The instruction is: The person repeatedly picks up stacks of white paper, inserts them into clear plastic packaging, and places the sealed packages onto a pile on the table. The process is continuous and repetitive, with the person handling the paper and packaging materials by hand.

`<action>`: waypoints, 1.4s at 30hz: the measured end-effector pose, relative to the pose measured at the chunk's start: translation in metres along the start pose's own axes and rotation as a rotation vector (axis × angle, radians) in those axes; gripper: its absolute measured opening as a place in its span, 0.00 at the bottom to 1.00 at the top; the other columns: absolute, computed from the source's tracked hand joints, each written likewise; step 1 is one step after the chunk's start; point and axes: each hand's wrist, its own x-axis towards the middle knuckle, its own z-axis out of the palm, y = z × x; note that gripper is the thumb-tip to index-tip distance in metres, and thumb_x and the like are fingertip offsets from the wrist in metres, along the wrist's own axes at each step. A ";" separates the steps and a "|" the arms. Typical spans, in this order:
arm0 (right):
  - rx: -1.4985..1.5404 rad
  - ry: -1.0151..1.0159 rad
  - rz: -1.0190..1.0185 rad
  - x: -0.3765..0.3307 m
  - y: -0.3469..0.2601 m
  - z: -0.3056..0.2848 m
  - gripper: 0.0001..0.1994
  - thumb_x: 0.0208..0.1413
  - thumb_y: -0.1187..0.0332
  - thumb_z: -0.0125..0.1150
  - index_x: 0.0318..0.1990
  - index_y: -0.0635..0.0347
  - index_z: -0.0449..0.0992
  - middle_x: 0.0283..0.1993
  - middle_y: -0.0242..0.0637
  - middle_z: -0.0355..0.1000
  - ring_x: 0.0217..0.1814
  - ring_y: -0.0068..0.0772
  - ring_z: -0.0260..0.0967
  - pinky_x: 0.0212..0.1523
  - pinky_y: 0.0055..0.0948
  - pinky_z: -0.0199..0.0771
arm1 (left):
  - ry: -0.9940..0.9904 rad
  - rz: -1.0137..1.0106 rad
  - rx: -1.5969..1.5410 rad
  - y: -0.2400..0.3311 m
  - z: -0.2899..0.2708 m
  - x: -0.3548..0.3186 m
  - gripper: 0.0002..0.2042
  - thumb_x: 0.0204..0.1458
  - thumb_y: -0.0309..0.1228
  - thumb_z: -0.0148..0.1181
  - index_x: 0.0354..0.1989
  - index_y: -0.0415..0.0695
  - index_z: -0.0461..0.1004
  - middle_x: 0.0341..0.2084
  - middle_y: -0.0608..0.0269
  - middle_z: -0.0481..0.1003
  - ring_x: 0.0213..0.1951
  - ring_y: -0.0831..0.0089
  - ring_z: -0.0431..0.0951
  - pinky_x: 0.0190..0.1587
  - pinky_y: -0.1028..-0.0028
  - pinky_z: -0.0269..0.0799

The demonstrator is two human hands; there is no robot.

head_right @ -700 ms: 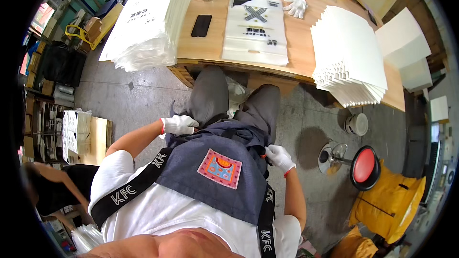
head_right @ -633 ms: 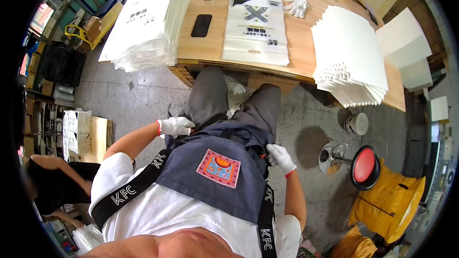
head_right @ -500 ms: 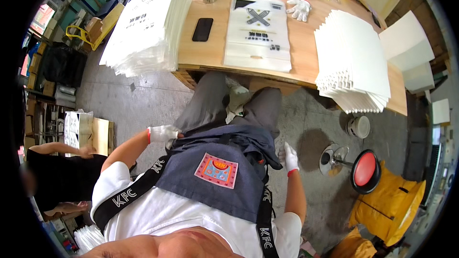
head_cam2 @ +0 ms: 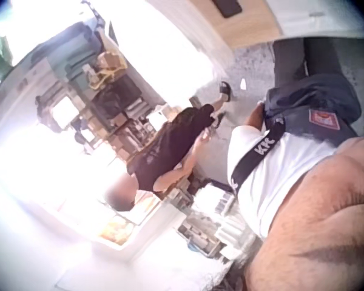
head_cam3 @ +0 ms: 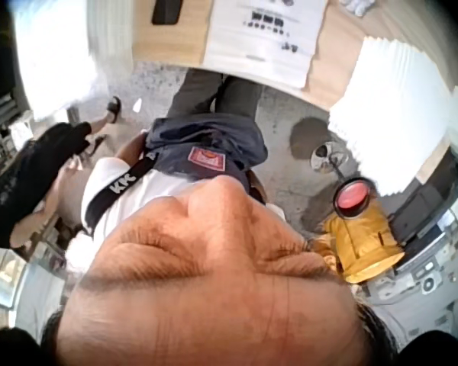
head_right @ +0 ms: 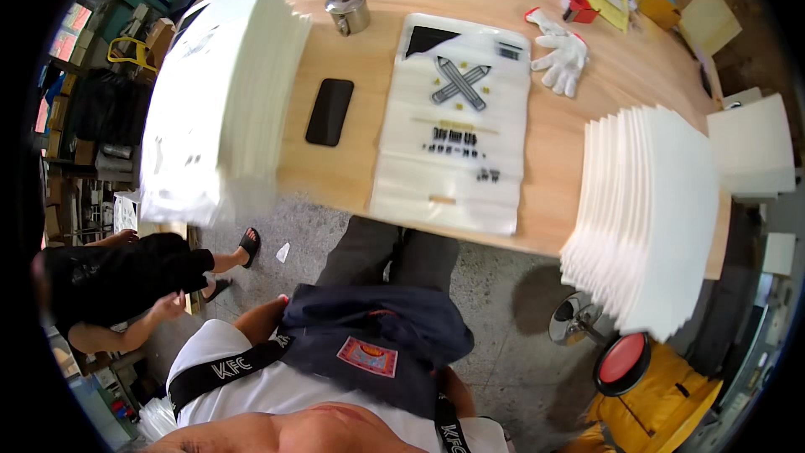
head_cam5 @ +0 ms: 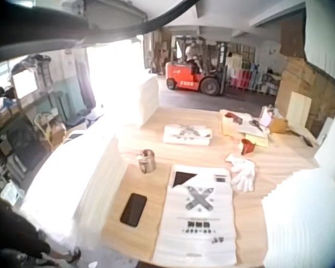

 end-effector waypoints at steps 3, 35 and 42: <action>0.022 0.018 0.051 -0.010 -0.030 0.008 0.19 0.62 0.50 0.51 0.45 0.57 0.76 0.41 0.40 0.75 0.43 0.37 0.73 0.45 0.36 0.70 | 0.050 -0.032 -0.048 0.028 0.008 -0.016 0.09 0.55 0.34 0.53 0.35 0.43 0.76 0.24 0.62 0.76 0.26 0.64 0.77 0.30 0.63 0.73; -1.075 0.287 -0.613 0.056 -0.005 -0.199 0.26 0.61 0.58 0.52 0.66 0.50 0.62 0.57 0.48 0.72 0.62 0.49 0.66 0.61 0.43 0.65 | -0.566 2.446 -0.090 0.285 0.085 -0.398 0.23 0.57 0.51 0.56 0.41 0.40 0.75 0.43 0.48 0.75 0.44 0.52 0.75 0.49 0.55 0.68; -0.482 0.530 -0.936 0.031 -0.079 -0.145 0.24 0.62 0.50 0.50 0.54 0.60 0.75 0.57 0.49 0.72 0.62 0.50 0.66 0.60 0.41 0.65 | -1.665 2.304 0.291 0.269 0.211 -0.477 0.20 0.58 0.47 0.55 0.45 0.41 0.75 0.43 0.52 0.76 0.45 0.57 0.76 0.50 0.60 0.69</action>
